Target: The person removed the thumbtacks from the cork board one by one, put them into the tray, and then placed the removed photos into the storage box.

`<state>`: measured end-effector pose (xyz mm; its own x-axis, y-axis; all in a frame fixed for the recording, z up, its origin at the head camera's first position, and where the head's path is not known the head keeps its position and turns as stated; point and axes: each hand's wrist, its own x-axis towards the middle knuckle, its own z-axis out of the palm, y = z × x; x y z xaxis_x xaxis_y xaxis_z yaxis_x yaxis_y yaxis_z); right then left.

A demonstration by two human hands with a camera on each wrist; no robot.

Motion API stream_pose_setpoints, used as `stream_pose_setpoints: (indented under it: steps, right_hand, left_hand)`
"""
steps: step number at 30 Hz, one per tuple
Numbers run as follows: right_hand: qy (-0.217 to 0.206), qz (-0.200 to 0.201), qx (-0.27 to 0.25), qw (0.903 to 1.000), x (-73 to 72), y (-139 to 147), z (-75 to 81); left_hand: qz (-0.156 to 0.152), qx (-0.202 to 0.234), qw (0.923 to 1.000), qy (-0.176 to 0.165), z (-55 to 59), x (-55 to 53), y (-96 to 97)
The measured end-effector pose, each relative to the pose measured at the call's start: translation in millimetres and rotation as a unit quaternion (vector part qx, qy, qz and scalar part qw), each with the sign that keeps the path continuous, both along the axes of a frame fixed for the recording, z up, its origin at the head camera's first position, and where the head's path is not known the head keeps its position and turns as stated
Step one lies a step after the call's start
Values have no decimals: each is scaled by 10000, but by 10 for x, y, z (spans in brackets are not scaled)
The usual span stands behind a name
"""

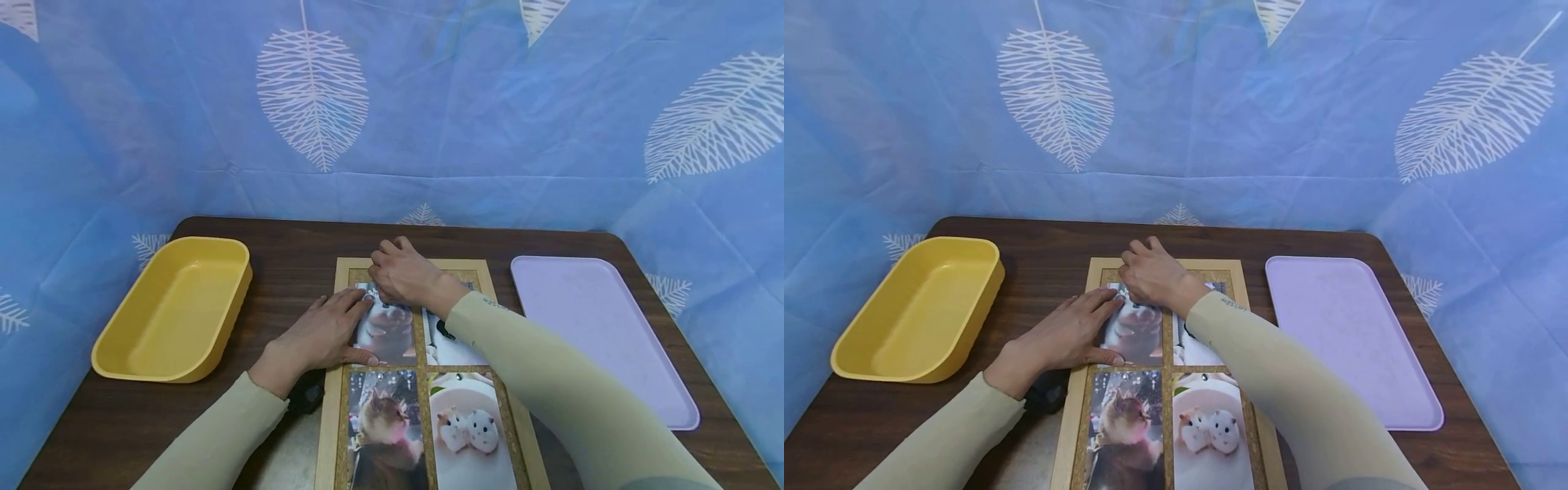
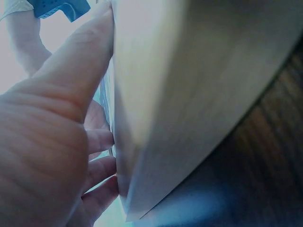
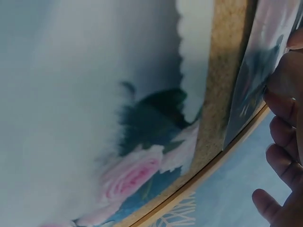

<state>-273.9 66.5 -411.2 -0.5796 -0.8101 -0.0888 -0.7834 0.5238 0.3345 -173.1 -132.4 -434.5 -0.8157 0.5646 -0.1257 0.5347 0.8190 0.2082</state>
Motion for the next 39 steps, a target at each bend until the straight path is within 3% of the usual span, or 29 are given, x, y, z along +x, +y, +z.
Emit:
stream_pose_setpoints:
  steps: [18,28,39]
  right_hand:
    - [269,110,-63,9996,-1,17,-87]
    - [268,77,-152,9995,-10,30,-94]
    - [214,93,-355,9991,16,41,-62]
  left_hand:
    - [-11,-42,10000,-10,5,-11,0]
    - [13,245,9995,-189,-29,-20,-34]
    - [-52,-125,9997,-214,-90,2,-55]
